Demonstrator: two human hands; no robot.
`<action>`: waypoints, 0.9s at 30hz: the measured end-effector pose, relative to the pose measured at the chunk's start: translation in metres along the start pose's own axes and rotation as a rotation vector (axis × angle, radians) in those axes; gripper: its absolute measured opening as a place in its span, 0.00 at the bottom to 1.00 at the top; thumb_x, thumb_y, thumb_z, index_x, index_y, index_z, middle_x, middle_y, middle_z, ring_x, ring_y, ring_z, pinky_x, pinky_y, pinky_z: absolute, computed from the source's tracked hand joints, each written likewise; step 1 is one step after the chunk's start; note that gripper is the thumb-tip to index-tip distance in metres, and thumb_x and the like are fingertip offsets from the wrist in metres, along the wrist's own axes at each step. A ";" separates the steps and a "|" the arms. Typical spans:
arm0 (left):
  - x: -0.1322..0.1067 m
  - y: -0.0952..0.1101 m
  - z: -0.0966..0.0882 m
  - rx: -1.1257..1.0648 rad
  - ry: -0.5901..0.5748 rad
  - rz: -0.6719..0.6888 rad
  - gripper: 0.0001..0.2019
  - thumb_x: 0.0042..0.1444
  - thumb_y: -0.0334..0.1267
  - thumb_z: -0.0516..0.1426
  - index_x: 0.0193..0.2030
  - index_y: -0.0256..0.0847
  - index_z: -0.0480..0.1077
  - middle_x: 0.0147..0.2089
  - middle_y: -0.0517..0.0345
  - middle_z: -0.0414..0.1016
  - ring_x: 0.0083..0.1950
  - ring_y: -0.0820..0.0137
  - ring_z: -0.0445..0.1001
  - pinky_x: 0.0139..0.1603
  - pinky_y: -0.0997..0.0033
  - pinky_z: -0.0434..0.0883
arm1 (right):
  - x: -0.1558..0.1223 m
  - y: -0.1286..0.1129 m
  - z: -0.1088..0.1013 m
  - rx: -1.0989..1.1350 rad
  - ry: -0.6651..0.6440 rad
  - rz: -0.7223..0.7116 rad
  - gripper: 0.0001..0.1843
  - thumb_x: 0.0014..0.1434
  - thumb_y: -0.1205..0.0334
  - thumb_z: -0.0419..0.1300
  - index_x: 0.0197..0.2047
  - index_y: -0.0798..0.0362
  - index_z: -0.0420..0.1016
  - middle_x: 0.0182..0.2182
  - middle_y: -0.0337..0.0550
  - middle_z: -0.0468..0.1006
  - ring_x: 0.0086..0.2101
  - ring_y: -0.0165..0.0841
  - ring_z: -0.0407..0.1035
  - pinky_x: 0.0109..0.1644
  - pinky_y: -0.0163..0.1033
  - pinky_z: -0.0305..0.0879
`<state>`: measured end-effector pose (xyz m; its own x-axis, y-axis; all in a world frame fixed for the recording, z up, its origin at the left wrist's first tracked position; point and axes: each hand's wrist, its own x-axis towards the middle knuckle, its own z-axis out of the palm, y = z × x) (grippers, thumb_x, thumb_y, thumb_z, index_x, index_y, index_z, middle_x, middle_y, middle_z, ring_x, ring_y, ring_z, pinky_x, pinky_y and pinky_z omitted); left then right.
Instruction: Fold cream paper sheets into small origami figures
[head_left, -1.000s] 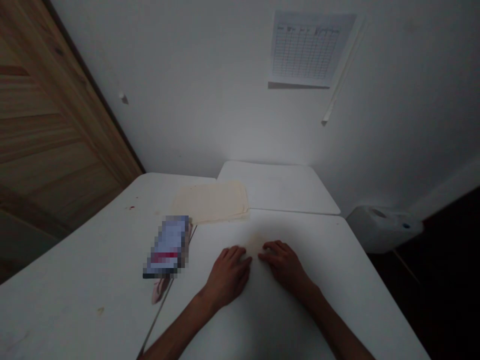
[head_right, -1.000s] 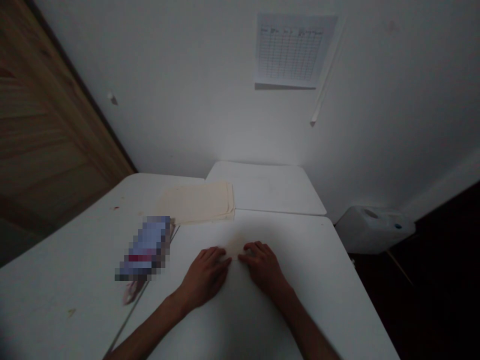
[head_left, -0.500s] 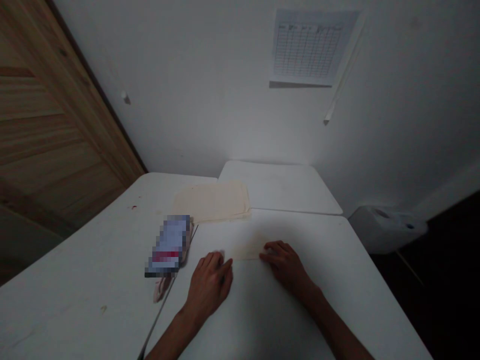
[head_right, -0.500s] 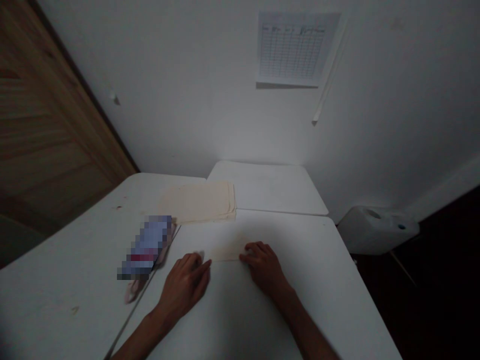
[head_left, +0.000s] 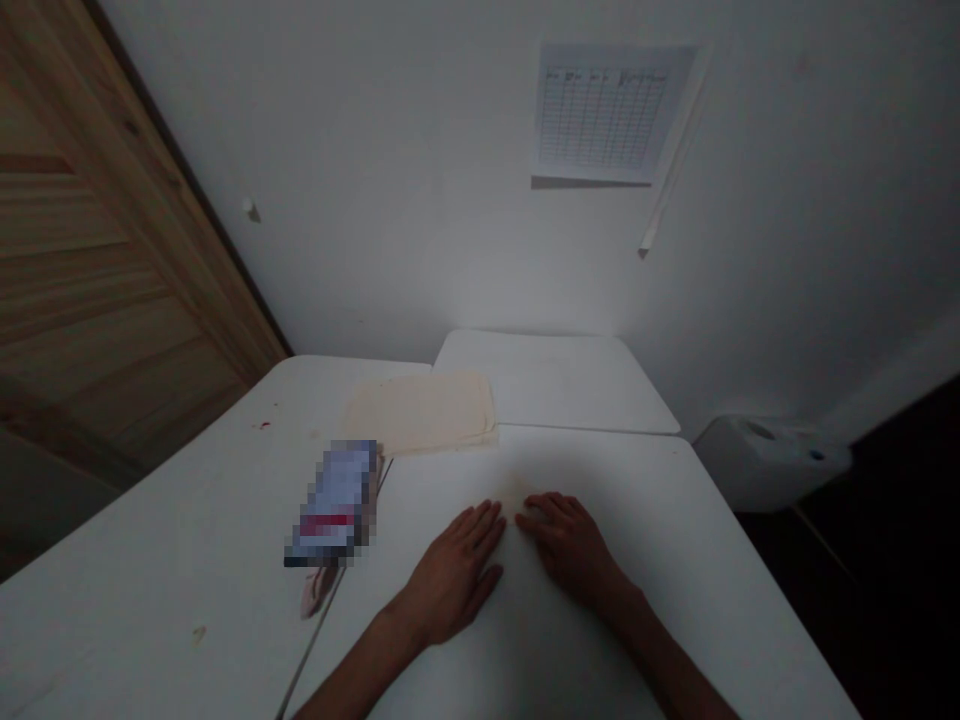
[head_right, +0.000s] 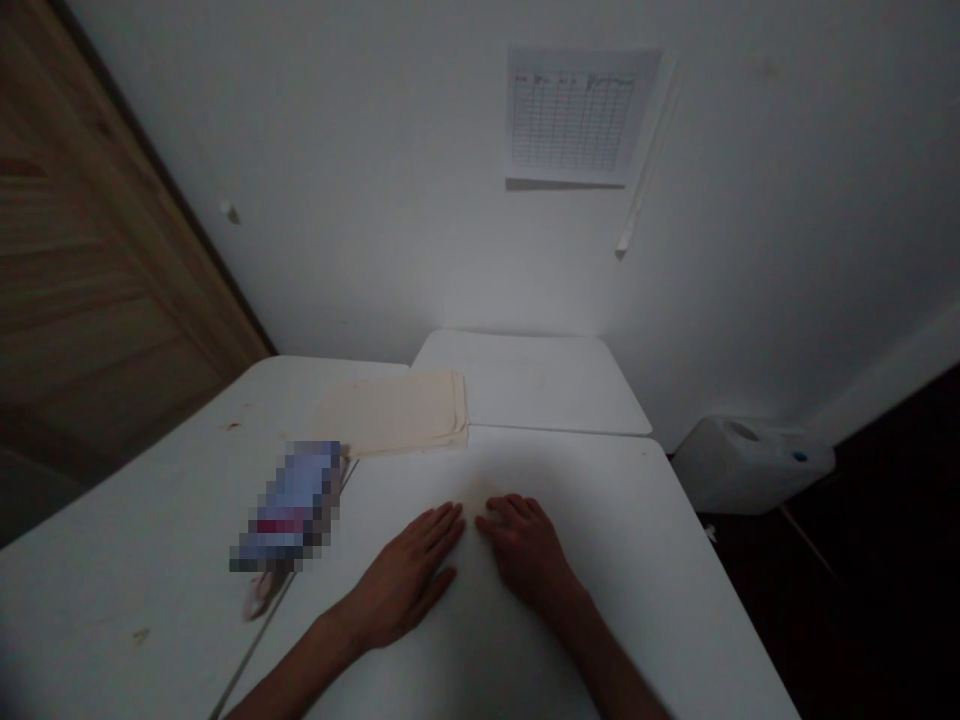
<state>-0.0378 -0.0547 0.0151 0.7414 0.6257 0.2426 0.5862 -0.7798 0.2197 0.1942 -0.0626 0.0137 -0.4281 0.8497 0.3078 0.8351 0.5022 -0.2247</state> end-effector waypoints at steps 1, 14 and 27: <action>0.000 0.000 0.001 -0.006 0.005 -0.004 0.27 0.64 0.40 0.49 0.69 0.43 0.49 0.71 0.52 0.48 0.71 0.60 0.48 0.67 0.52 0.58 | -0.002 -0.002 0.000 -0.009 0.001 0.005 0.20 0.59 0.69 0.56 0.54 0.44 0.72 0.54 0.42 0.72 0.54 0.39 0.62 0.60 0.47 0.56; -0.024 0.002 -0.005 0.166 0.022 -0.107 0.28 0.65 0.45 0.47 0.69 0.36 0.50 0.69 0.45 0.51 0.70 0.59 0.51 0.67 0.52 0.57 | -0.047 0.011 -0.006 -0.178 0.054 0.123 0.22 0.64 0.62 0.49 0.61 0.50 0.65 0.59 0.44 0.68 0.59 0.41 0.59 0.62 0.51 0.54; 0.019 -0.019 0.007 0.026 0.304 -0.235 0.20 0.61 0.41 0.53 0.59 0.38 0.61 0.60 0.44 0.66 0.59 0.56 0.65 0.57 0.50 0.65 | -0.024 0.034 0.001 -0.019 0.229 0.157 0.16 0.61 0.61 0.56 0.52 0.51 0.73 0.54 0.48 0.72 0.50 0.41 0.67 0.55 0.51 0.62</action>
<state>-0.0324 -0.0284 0.0090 0.4578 0.7620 0.4581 0.7395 -0.6124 0.2796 0.2329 -0.0656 -0.0025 -0.2055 0.8574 0.4718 0.8922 0.3622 -0.2696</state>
